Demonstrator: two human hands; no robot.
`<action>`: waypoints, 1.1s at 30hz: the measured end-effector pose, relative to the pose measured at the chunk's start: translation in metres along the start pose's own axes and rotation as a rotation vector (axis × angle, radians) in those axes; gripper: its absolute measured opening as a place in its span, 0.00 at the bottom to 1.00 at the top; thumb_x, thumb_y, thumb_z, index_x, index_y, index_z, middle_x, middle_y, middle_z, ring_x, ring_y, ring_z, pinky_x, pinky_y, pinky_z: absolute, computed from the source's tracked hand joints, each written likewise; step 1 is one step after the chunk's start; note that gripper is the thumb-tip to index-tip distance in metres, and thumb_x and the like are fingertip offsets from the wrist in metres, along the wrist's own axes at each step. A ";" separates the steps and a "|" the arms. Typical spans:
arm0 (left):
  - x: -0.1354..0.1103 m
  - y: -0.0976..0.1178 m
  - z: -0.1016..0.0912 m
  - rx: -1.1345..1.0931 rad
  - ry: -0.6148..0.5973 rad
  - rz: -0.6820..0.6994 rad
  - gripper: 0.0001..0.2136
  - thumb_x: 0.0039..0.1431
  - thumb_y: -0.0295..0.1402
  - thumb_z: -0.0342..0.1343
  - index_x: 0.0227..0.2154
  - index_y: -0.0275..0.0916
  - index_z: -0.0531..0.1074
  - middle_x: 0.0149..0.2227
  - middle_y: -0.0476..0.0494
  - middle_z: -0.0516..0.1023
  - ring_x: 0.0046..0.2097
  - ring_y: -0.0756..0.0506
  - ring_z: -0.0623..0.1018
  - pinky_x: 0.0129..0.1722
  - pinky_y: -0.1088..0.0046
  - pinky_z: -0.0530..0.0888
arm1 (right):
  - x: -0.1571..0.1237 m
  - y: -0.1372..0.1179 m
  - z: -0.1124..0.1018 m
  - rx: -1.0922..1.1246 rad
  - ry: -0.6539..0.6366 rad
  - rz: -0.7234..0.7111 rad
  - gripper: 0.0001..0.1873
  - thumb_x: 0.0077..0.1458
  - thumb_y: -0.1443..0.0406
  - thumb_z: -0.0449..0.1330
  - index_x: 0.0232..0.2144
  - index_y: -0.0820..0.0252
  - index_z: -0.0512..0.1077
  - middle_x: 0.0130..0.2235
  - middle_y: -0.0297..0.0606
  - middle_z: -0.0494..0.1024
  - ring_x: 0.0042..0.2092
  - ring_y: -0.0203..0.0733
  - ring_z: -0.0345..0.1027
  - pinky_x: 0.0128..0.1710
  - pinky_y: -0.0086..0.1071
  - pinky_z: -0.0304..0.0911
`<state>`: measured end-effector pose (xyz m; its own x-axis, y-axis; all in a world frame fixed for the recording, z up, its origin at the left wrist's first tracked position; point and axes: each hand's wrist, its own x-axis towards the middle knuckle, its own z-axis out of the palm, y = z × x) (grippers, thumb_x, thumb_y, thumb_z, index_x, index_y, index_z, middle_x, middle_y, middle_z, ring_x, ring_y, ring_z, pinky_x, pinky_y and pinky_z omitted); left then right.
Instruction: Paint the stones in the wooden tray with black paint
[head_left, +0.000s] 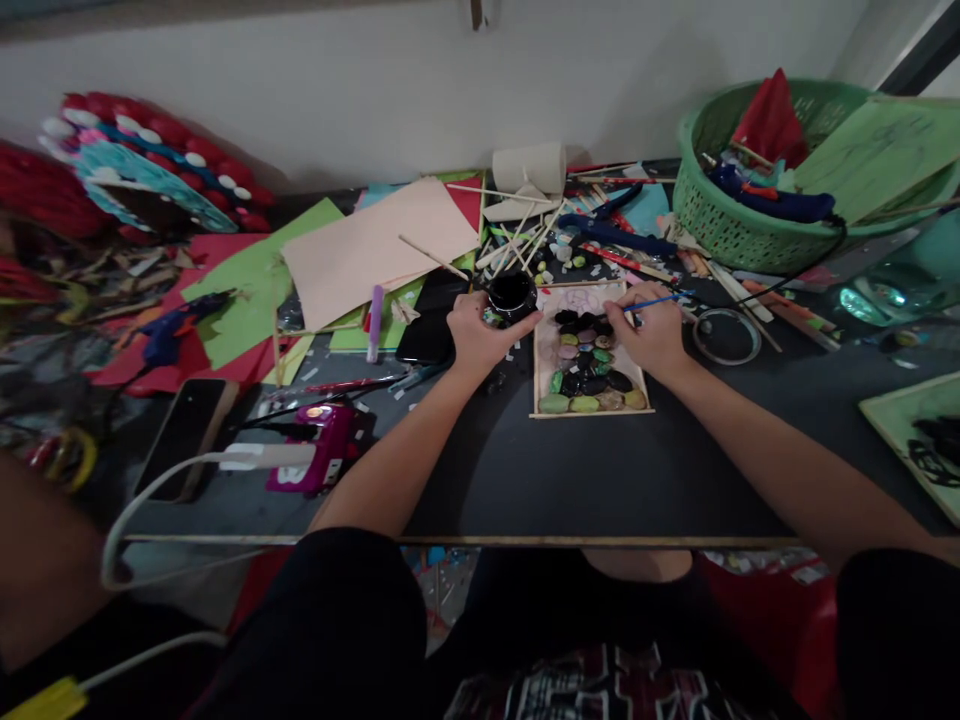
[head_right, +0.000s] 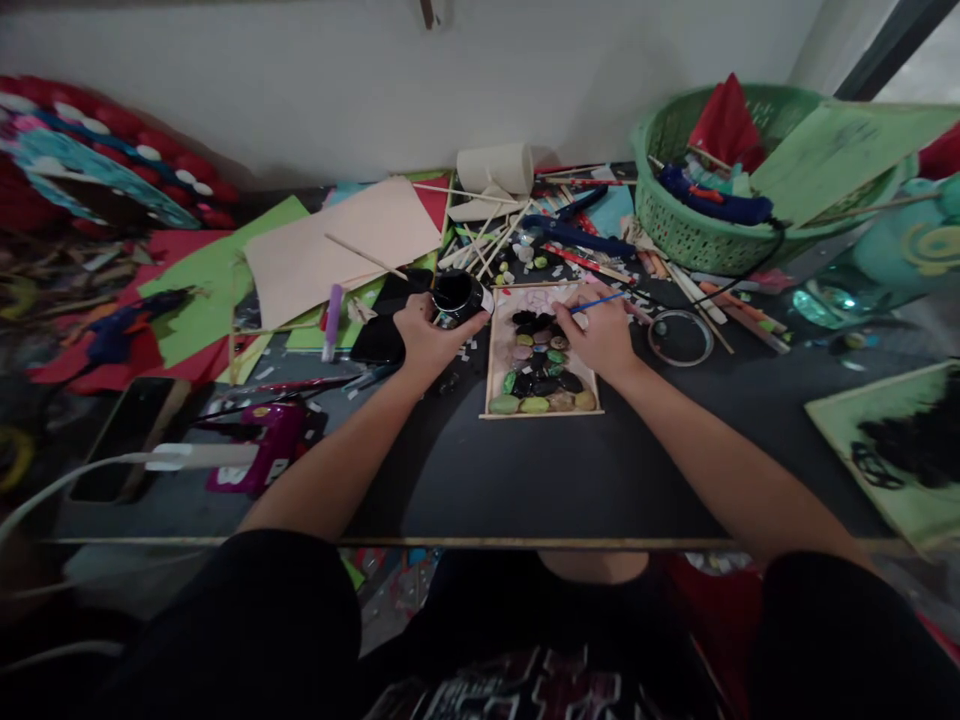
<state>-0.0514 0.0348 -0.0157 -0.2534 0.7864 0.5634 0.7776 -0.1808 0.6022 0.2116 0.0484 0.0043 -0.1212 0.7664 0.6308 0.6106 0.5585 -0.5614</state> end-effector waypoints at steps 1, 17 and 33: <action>0.000 0.000 0.000 0.005 -0.001 -0.002 0.31 0.38 0.60 0.68 0.21 0.44 0.55 0.24 0.52 0.64 0.33 0.44 0.72 0.36 0.63 0.71 | 0.001 0.000 0.000 -0.017 0.027 0.012 0.21 0.61 0.49 0.57 0.22 0.53 0.63 0.26 0.36 0.70 0.35 0.45 0.66 0.43 0.44 0.63; 0.000 0.002 0.000 0.028 -0.012 0.050 0.31 0.41 0.62 0.67 0.20 0.44 0.55 0.23 0.51 0.63 0.31 0.45 0.71 0.37 0.62 0.72 | 0.002 0.011 -0.001 -0.002 0.057 0.028 0.20 0.61 0.50 0.57 0.22 0.53 0.65 0.26 0.36 0.71 0.34 0.44 0.66 0.42 0.43 0.64; -0.001 0.001 0.000 0.089 0.000 0.098 0.30 0.43 0.64 0.65 0.22 0.43 0.60 0.23 0.50 0.67 0.32 0.43 0.74 0.38 0.62 0.72 | -0.002 0.006 -0.004 -0.015 0.044 -0.031 0.19 0.61 0.49 0.57 0.24 0.53 0.64 0.28 0.36 0.73 0.37 0.45 0.70 0.43 0.44 0.66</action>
<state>-0.0504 0.0342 -0.0158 -0.1730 0.7677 0.6170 0.8468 -0.2039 0.4912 0.2190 0.0491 0.0020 -0.1055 0.7342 0.6707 0.6193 0.5762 -0.5334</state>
